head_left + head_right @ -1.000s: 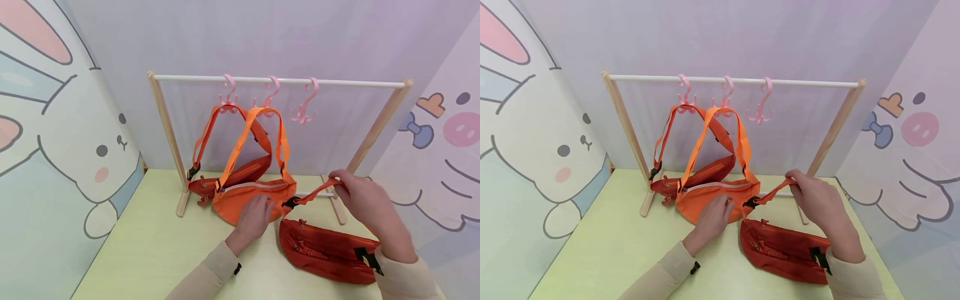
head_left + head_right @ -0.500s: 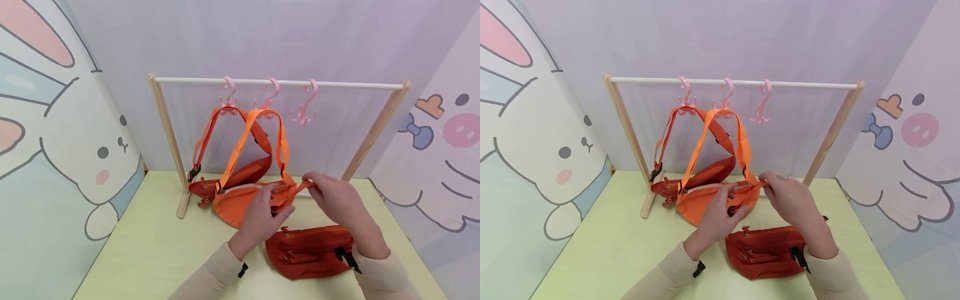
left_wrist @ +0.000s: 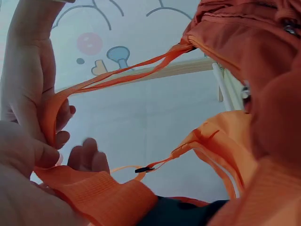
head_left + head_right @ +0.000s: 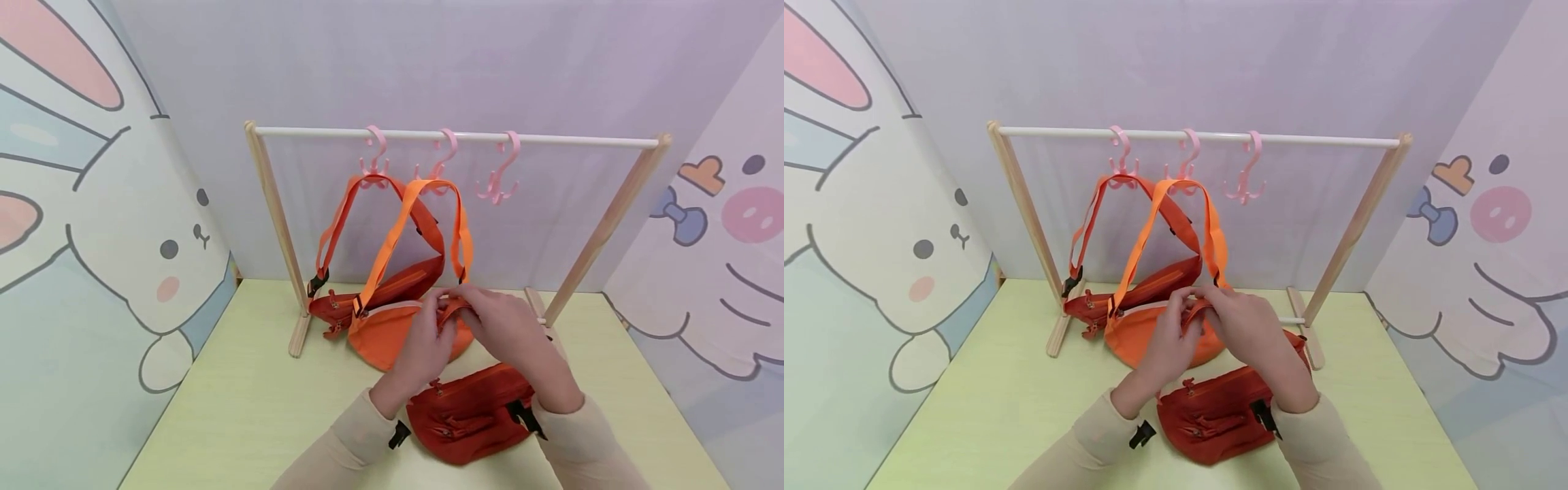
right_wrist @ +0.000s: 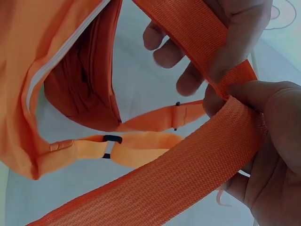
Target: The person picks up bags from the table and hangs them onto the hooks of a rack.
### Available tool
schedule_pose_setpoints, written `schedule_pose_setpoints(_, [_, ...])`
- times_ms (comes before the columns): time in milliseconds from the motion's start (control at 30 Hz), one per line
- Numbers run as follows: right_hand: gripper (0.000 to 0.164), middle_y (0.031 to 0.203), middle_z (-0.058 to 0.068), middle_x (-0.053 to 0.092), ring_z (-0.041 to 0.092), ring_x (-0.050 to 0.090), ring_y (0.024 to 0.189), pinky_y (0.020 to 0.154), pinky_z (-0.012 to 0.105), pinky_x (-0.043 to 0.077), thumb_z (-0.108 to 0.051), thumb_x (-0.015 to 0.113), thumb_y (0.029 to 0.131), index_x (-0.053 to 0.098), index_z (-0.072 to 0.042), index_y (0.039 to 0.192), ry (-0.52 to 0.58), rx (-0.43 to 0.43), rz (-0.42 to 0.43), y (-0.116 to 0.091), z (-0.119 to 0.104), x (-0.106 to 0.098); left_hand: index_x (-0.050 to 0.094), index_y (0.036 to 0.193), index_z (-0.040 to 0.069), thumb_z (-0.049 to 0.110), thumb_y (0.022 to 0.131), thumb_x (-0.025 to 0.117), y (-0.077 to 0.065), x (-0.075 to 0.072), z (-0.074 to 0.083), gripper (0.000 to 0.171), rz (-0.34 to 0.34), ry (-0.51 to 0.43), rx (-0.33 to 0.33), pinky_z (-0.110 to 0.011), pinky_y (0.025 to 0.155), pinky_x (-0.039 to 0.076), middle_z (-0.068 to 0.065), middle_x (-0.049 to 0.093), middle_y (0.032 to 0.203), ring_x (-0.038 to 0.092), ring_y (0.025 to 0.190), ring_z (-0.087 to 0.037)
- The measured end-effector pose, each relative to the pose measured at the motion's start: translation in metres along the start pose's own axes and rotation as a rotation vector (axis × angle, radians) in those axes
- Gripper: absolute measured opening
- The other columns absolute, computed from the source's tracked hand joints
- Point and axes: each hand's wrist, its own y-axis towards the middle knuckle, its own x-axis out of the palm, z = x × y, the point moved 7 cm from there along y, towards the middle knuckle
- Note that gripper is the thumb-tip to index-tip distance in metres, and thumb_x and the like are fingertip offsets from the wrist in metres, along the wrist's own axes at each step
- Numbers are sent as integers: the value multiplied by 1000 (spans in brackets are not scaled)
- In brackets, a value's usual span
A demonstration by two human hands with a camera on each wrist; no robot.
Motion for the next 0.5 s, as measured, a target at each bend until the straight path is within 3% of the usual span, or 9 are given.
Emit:
schedule_pose_setpoints(133, [40,64,-9,41,7,26,46,46,27,31,-7,73,96,65,-14,134,16,16,4,4,-1,6,44,149,5,4,111,46,3,-9,2,37,29,14,5,-26,52,43,-3,62,92,48,54,-11])
schedule_pose_setpoints(200, [38,63,-9,39,7,26,46,46,27,30,-6,74,95,65,-12,132,24,27,17,5,2,9,46,147,3,3,111,45,4,-13,3,36,47,31,7,-26,56,45,-7,63,97,50,58,-12])
schedule_pose_setpoints(367, [28,69,-6,50,8,34,50,49,29,36,-7,73,98,66,-11,125,97,87,5,1,22,23,48,145,2,4,112,45,7,-24,8,33,58,39,-3,-30,75,54,-15,67,120,62,83,-18])
schedule_pose_setpoints(500, [19,81,-4,64,9,50,59,55,30,46,-9,70,104,68,-14,122,279,149,6,-7,49,34,50,145,3,5,113,46,8,-32,15,32,61,74,14,-33,84,55,-14,65,130,66,97,-21])
